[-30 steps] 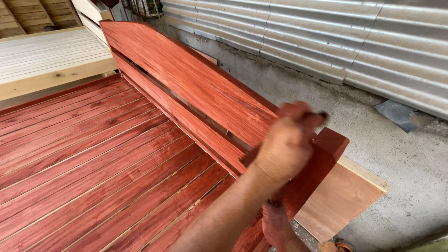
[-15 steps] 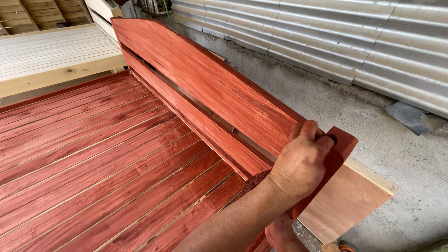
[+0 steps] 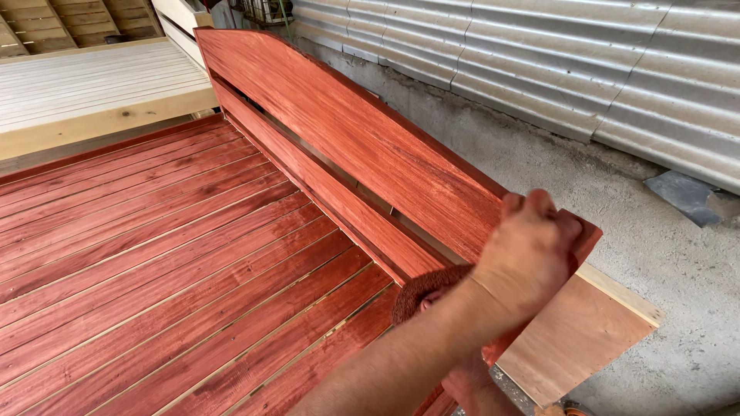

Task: The person wipes a reddish wood stain or finish onto a slatted wooden bench frame using a cloth, working across the seat slats, the backrest rail, and the edges, repositioning the cloth and folding it as they cover the surface.

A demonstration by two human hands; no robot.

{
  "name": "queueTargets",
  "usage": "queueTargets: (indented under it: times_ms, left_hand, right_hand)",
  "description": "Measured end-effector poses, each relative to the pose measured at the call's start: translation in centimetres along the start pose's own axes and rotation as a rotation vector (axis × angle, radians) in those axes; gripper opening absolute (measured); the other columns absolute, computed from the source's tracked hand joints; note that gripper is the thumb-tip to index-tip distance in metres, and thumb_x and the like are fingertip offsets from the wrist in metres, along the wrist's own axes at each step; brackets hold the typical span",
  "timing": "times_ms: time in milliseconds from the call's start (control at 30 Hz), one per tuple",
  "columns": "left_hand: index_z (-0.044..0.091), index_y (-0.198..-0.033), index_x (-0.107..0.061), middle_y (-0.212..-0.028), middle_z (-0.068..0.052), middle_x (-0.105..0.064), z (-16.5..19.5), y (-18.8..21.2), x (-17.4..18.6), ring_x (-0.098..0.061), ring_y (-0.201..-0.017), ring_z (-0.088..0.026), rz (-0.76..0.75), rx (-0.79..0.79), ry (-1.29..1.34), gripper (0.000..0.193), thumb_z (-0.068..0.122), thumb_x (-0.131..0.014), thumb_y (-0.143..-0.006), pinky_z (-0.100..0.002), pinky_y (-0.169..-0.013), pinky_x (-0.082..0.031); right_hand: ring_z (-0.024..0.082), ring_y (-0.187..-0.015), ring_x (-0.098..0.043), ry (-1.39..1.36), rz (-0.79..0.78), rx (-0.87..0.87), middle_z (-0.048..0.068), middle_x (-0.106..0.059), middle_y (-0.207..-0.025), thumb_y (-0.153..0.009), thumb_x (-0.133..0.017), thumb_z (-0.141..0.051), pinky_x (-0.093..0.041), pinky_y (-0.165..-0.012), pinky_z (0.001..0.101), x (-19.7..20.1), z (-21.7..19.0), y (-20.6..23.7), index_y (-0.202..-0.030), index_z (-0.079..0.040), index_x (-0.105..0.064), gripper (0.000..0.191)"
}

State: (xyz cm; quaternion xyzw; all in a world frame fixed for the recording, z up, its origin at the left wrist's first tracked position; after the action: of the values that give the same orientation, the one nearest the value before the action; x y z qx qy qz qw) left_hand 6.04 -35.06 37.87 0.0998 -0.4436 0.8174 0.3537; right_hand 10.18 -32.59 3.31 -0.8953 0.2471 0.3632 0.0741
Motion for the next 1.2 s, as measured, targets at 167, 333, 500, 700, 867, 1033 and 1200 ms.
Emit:
queueTargets:
  times_ms: [167, 333, 500, 700, 867, 1033, 1200]
  left_hand:
    - [0.006, -0.098, -0.077, -0.115, -0.012, -0.060, 0.8, 0.9, -0.9, -0.055, -0.108, -0.032, 0.028, -0.246, -0.217, 0.019, 0.018, -0.064, -0.093, -0.044, -0.091, -0.059]
    - [0.007, -0.097, -0.077, -0.119, -0.015, -0.058, -0.1, 0.4, -2.0, -0.055, -0.115, -0.034, -0.110, -0.235, -0.335, 0.021, 0.020, -0.061, -0.097, -0.041, -0.085, -0.063]
    - [0.008, -0.101, -0.079, -0.130, -0.016, -0.060, -1.9, -1.1, -0.9, -0.053, -0.125, -0.034, -0.054, -0.148, -0.295, 0.026, 0.000, -0.062, -0.083, -0.039, -0.090, -0.061]
    - [0.012, -0.105, -0.077, -0.119, -0.005, -0.076, -8.1, -3.1, 1.0, -0.076, -0.108, -0.020, 0.003, 0.223, 0.486, 0.034, -0.009, -0.055, -0.090, -0.033, -0.087, -0.064]
    - [0.019, -0.116, -0.078, -0.118, -0.002, -0.079, -3.6, -1.0, 2.3, -0.072, -0.117, -0.015, 0.270, -0.325, 0.118, 0.035, -0.006, -0.059, -0.099, -0.034, -0.110, -0.059]
    - [0.016, -0.116, -0.078, -0.140, -0.012, -0.061, -1.9, 1.8, -0.7, -0.052, -0.135, -0.035, 0.048, -0.415, -0.298, 0.040, 0.001, -0.062, -0.082, -0.043, -0.101, -0.058]
    - [0.014, -0.115, -0.077, -0.137, -0.013, -0.058, -4.3, 0.4, -0.1, -0.054, -0.132, -0.035, -0.031, -0.443, -0.308, 0.034, 0.003, -0.063, -0.086, -0.040, -0.096, -0.058]
  right_hand:
    - [0.022, -0.111, -0.061, 0.051, 0.058, -0.023, 0.004, -0.064, -0.118, -0.086, -0.073, -0.038, -0.051, -0.092, 0.0447, 4.5, 2.1, 0.0, -0.128, -0.011, -0.057, 0.052]
    - [0.013, -0.114, -0.060, 0.211, 0.234, 0.206, -0.002, -0.066, -0.122, -0.081, -0.077, -0.024, -0.050, -0.096, 0.0386, 4.6, -0.2, 0.1, -0.126, -0.011, -0.061, 0.049]
    - [0.017, -0.119, -0.058, 0.206, 0.249, 0.263, 0.001, -0.064, -0.128, -0.084, -0.077, -0.021, -0.046, -0.102, 0.0395, -0.4, -3.1, 2.0, -0.134, -0.007, -0.058, 0.055]
    - [0.019, -0.122, -0.061, 0.224, 0.220, 0.242, 0.002, -0.067, -0.133, -0.078, -0.078, -0.016, -0.045, -0.109, 0.0383, -5.3, -5.9, 3.7, -0.136, -0.012, -0.059, 0.062]
    - [0.019, -0.119, -0.061, 0.185, 0.212, 0.234, 0.003, -0.068, -0.128, -0.083, -0.077, -0.017, -0.047, -0.104, 0.0403, -3.9, -5.3, 3.0, -0.134, -0.006, -0.061, 0.055]
    - [0.019, -0.111, -0.058, 0.155, 0.281, 0.112, 0.005, -0.068, -0.121, -0.090, -0.074, -0.021, -0.045, -0.089, 0.0429, -2.2, -2.4, 2.6, -0.133, 0.000, -0.063, 0.050]
    - [0.017, -0.120, -0.062, 0.230, 0.189, 0.230, 0.003, -0.067, -0.132, -0.081, -0.076, -0.015, -0.048, -0.105, 0.0390, -4.4, -4.4, 3.5, -0.136, -0.005, -0.059, 0.058]
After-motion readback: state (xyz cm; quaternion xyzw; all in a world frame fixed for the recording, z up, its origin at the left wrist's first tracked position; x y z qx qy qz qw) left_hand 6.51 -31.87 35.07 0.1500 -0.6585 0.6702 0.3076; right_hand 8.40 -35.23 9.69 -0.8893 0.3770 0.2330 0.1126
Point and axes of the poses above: each hand's wrist, its own y-axis away from the middle knuckle, its own x-axis out of the back of the hand, z = x × y, the point moved 7 cm from there along -y, towards the middle knuckle
